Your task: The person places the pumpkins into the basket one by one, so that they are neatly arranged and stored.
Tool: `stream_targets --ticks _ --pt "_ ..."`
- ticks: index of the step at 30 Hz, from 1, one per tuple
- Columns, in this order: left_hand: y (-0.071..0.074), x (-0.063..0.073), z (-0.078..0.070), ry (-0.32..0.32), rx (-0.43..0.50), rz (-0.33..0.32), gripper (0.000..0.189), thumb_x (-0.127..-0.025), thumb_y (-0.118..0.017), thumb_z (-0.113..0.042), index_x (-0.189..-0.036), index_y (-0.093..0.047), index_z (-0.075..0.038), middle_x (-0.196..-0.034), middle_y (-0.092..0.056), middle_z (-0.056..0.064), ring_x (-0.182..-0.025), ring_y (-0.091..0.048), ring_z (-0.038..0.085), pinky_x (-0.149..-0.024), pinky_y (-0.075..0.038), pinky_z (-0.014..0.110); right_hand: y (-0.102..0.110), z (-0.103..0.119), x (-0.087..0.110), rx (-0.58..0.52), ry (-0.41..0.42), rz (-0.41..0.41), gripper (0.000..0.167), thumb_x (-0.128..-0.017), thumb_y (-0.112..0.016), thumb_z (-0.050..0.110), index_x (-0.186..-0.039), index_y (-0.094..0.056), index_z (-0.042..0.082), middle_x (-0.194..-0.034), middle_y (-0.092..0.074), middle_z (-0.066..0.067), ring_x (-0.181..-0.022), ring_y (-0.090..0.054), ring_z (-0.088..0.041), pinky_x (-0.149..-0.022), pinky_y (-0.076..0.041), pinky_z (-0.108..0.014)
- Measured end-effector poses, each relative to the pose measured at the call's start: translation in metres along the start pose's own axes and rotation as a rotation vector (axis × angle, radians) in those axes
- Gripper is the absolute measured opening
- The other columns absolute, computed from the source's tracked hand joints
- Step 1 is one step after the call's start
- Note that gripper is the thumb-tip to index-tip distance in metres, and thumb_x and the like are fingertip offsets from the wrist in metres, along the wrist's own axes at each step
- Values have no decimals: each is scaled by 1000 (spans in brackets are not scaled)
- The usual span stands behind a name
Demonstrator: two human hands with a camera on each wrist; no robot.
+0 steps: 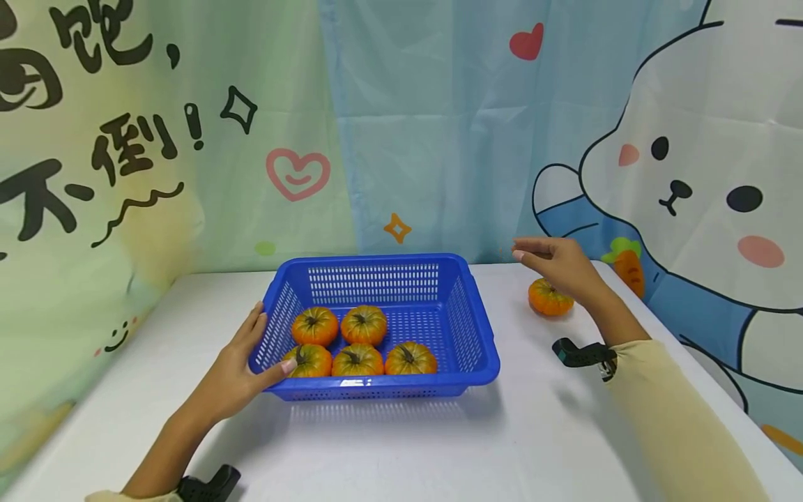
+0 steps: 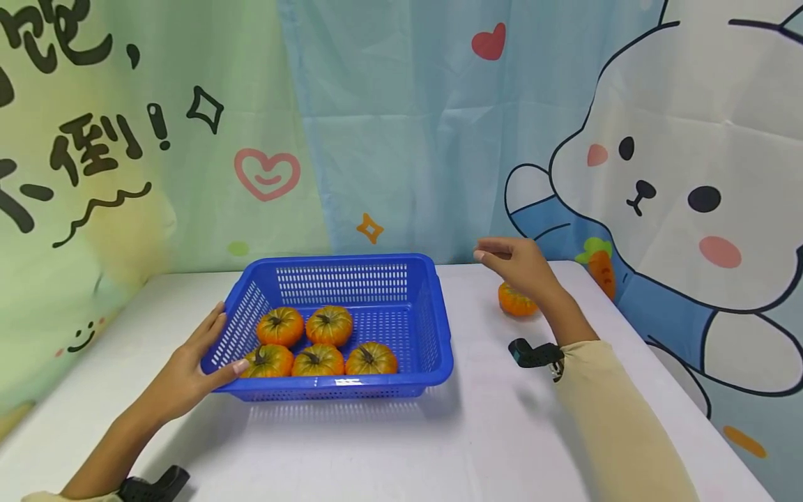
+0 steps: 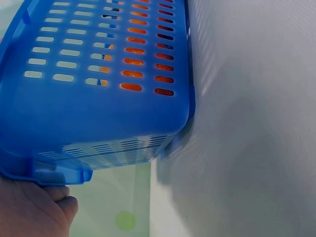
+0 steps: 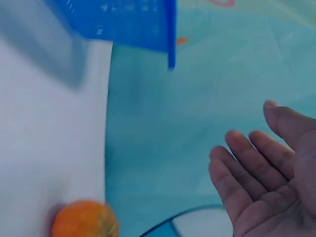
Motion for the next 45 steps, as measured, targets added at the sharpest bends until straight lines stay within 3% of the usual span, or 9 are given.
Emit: stream_targets --ticks 7,12,20,26,37,45 --pt "1 0 0 1 5 -3 95 -86 -65 -48 -152 -20 5 -161 -8 17 -140 -20 49 -100 -30 67 13 -44 6 -31 -81 -113 73 -94 -55 54 -145 -43 3 -140 -50 -20 -128 -46 -40 -103 -39 -53" --pt "0 0 0 0 3 -1 96 -86 -65 -48 -152 -19 5 -161 -8 18 -140 -20 49 -100 -30 67 16 -67 12 -75 -104 -178 73 -95 -55 50 -147 -40 0 -141 -48 -23 -129 -44 -42 -103 -38 -54" --pt "0 0 0 -5 6 -1 95 -86 -65 -48 -151 -19 5 -161 -8 17 -140 -19 49 -102 -29 66 10 -97 11 -89 -230 -182 82 -93 -55 56 -150 -33 1 -148 -38 -25 -133 -37 -45 -104 -35 -56" --pt "-1 -1 1 -6 8 -2 96 -86 -64 -48 -151 -19 5 -161 -8 17 -140 -19 49 -102 -29 66 2 -126 4 -117 -377 -169 94 -86 -57 66 -153 -28 6 -154 -28 -23 -138 -29 -42 -103 -35 -54" --pt "-3 2 4 -9 9 0 95 -87 -65 -48 -151 -19 7 -161 -7 16 -140 -19 49 -102 -28 67 -15 -131 8 -141 -446 -67 95 -92 -52 61 -155 -12 2 -154 -17 -31 -138 -20 -51 -109 -25 -60" --pt "0 0 1 -1 4 -3 95 -87 -64 -48 -152 -19 5 -161 -7 17 -141 -19 49 -102 -28 67 -24 -135 0 -174 -501 -95 78 -96 -53 51 -153 -27 4 -154 -20 -29 -136 -27 -45 -110 -30 -51"
Point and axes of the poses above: each hand's wrist, its own x-axis away from the middle knuckle, its own y-axis out of the back of the hand, z = x × y, the point moved 3 cm from there along -x, towards the middle knuckle
